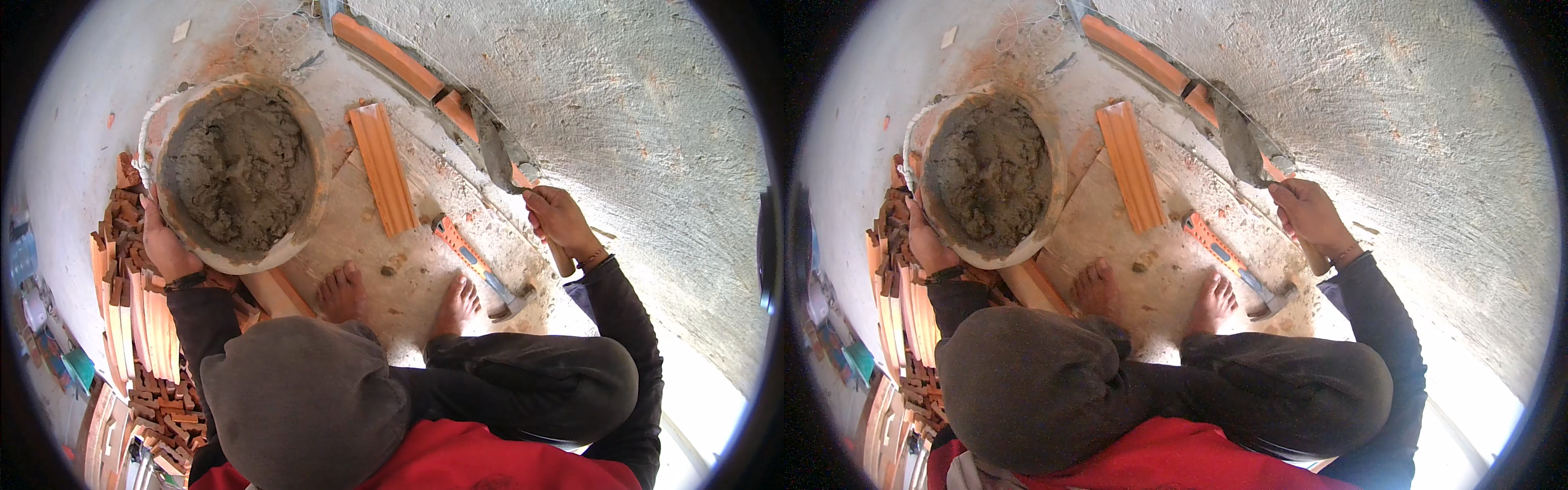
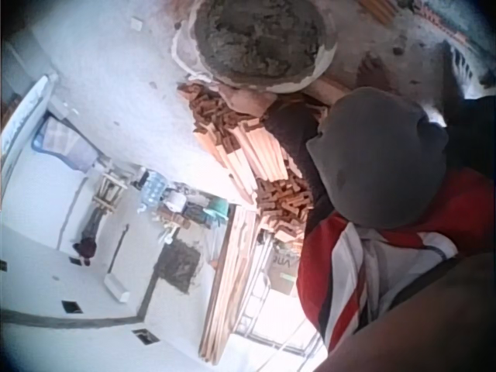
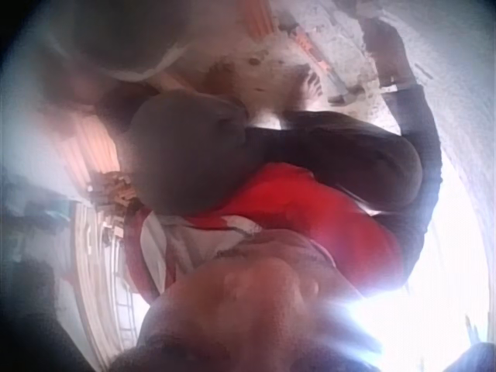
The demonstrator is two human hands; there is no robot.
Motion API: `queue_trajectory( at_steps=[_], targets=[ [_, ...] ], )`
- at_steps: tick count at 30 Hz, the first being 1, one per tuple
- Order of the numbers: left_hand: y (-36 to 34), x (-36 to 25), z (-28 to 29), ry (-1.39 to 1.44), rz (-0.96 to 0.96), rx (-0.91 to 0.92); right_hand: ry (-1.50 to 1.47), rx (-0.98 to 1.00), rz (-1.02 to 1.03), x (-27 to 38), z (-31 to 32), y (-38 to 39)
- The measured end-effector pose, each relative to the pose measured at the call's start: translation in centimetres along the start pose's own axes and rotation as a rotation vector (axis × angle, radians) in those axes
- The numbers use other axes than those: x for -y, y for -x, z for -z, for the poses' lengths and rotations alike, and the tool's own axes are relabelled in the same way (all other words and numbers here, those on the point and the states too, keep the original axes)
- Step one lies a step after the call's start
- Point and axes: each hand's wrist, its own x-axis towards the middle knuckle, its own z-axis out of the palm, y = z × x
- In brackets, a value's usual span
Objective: The person applies mortar to a wall and positions thin bricks using a trowel and a hammer.
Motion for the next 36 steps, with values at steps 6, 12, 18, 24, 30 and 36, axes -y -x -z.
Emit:
queue_trajectory(
  at_steps=[6, 12, 18, 24, 30, 36],
  targets=[
    [0.0, -0.1, 0.0, -0.015, -0.003, 0.051, 0.463, -0.307, 0.272, -2.4, -2.5, 0.5],
    [-0.2, 0.1, 0.2, 0.021, -0.007, 0.058, 0.459, -0.208, 0.354, 0.7, -2.0, 2.2],
    [0.1, -0.3, 0.2, -0.013, -0.019, 0.019, 0.341, 0.200, 0.424, 6.0, 0.8, 2.9],
    [-0.1, 0.2, -0.2, 0.011, -0.019, 0.024, 0.050, 0.251, -0.051, 8.9, 2.3, -1.7],
    [0.2, 0.0, -0.1, 0.026, -0.011, 0.010, 0.136, 0.231, -0.023, 8.0, 1.6, -1.1],
    [-0.2, 0.3, 0.6, 0.069, -0.016, 0.032, 0.275, 0.180, 0.200, 3.1, -0.2, 1.6]
  ],
)
